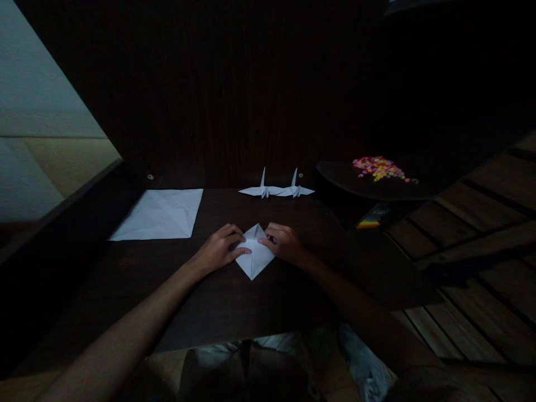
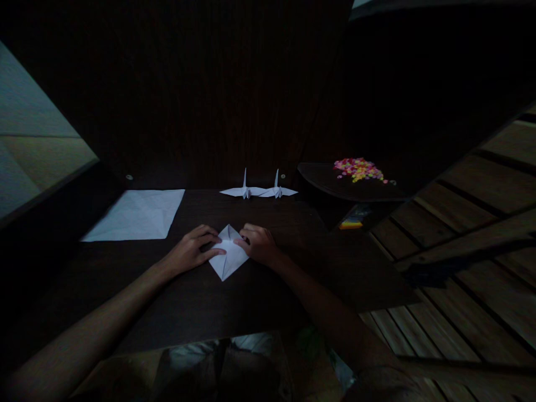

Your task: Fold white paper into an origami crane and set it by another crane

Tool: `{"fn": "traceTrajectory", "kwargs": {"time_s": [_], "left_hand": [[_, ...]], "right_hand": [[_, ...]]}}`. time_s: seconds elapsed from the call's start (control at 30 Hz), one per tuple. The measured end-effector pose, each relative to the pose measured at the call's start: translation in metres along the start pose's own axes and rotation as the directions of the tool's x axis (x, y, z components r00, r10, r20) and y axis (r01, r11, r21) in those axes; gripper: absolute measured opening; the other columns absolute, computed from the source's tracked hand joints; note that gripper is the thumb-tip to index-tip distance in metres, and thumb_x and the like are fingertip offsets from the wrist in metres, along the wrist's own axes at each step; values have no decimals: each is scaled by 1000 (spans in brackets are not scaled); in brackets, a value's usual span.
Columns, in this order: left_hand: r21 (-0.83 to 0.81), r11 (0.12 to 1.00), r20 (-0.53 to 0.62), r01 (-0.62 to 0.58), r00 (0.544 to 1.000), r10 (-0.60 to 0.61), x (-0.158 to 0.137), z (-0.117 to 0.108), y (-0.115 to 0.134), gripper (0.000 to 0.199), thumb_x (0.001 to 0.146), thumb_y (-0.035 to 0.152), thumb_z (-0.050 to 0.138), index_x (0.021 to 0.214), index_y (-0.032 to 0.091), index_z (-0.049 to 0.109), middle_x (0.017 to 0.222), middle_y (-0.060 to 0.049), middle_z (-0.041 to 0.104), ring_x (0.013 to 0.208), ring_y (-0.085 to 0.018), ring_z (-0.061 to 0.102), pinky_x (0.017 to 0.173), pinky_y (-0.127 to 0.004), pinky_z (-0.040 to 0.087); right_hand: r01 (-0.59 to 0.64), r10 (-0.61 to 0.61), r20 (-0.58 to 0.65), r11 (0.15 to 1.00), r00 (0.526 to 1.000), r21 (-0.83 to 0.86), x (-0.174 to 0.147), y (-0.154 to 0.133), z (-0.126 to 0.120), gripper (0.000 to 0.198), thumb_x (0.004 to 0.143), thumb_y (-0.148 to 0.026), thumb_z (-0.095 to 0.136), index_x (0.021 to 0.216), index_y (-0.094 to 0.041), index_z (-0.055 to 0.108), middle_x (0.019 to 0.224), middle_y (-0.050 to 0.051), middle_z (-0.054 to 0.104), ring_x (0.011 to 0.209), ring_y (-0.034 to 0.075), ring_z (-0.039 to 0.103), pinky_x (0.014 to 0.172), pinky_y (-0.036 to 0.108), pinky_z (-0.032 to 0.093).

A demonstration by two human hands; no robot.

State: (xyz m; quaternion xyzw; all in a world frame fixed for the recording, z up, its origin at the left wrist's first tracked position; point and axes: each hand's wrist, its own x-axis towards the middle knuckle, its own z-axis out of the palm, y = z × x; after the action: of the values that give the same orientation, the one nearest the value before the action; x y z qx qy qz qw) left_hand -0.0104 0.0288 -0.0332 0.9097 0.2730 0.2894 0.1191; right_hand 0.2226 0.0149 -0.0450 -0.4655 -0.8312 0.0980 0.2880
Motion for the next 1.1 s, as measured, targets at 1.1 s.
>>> {"fn": "traceTrajectory", "kwargs": {"time_s": [1.1], "left_hand": [[248,969,120,-6,993,-25,-1,-8,9,37,84,49,59,94,16,74,97,-10,64,89,-24,55,82,-40,45]], "right_hand": [[-84,51,168,978,984,193,1,-5,-15,33,64,-40,81,80,-15,66,78,0,52,66,12,48,58,24,39]]}}
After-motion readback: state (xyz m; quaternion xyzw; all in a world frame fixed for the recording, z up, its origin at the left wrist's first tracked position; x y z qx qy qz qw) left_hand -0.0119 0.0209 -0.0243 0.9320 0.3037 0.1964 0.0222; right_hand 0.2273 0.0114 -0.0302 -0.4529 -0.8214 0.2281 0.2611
